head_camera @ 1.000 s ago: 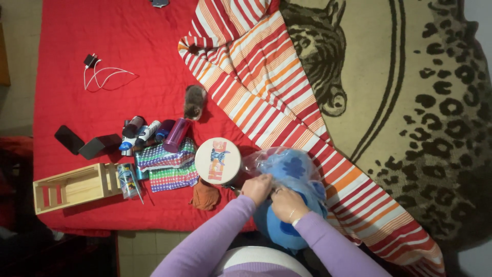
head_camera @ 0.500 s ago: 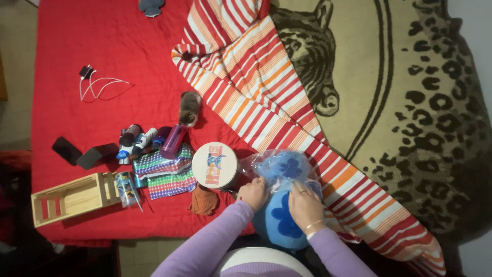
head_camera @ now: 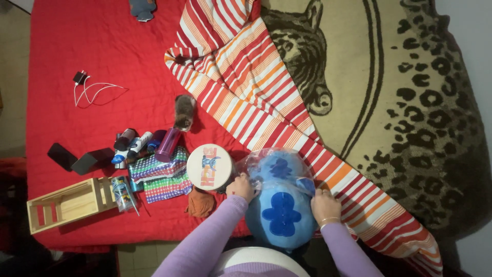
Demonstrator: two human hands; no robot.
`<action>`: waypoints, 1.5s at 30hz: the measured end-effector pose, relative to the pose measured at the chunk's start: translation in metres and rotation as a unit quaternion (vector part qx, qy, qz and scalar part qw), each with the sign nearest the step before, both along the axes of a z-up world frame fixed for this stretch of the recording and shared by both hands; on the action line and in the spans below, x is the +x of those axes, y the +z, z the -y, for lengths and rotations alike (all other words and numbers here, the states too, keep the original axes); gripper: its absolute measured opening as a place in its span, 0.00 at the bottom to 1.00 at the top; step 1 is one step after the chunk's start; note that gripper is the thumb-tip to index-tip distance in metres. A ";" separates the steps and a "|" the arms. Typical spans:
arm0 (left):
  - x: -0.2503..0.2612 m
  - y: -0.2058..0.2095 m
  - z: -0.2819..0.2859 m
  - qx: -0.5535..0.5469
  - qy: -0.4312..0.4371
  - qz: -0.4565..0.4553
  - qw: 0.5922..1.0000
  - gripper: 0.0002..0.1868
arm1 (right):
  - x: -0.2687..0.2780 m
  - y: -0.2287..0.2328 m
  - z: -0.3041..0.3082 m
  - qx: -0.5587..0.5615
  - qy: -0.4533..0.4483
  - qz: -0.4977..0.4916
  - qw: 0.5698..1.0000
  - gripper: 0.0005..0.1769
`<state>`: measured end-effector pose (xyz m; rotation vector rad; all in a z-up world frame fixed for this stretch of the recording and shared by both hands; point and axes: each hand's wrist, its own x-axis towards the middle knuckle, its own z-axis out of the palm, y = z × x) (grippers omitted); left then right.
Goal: Organizing various objects and placing a plush toy into a plastic bag on a bed.
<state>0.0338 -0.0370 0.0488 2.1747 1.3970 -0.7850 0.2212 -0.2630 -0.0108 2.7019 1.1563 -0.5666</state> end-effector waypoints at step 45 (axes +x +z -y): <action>0.039 0.022 -0.058 0.071 0.251 0.434 0.862 0.21 | 0.069 0.135 0.001 0.388 -0.299 -0.113 0.864 0.18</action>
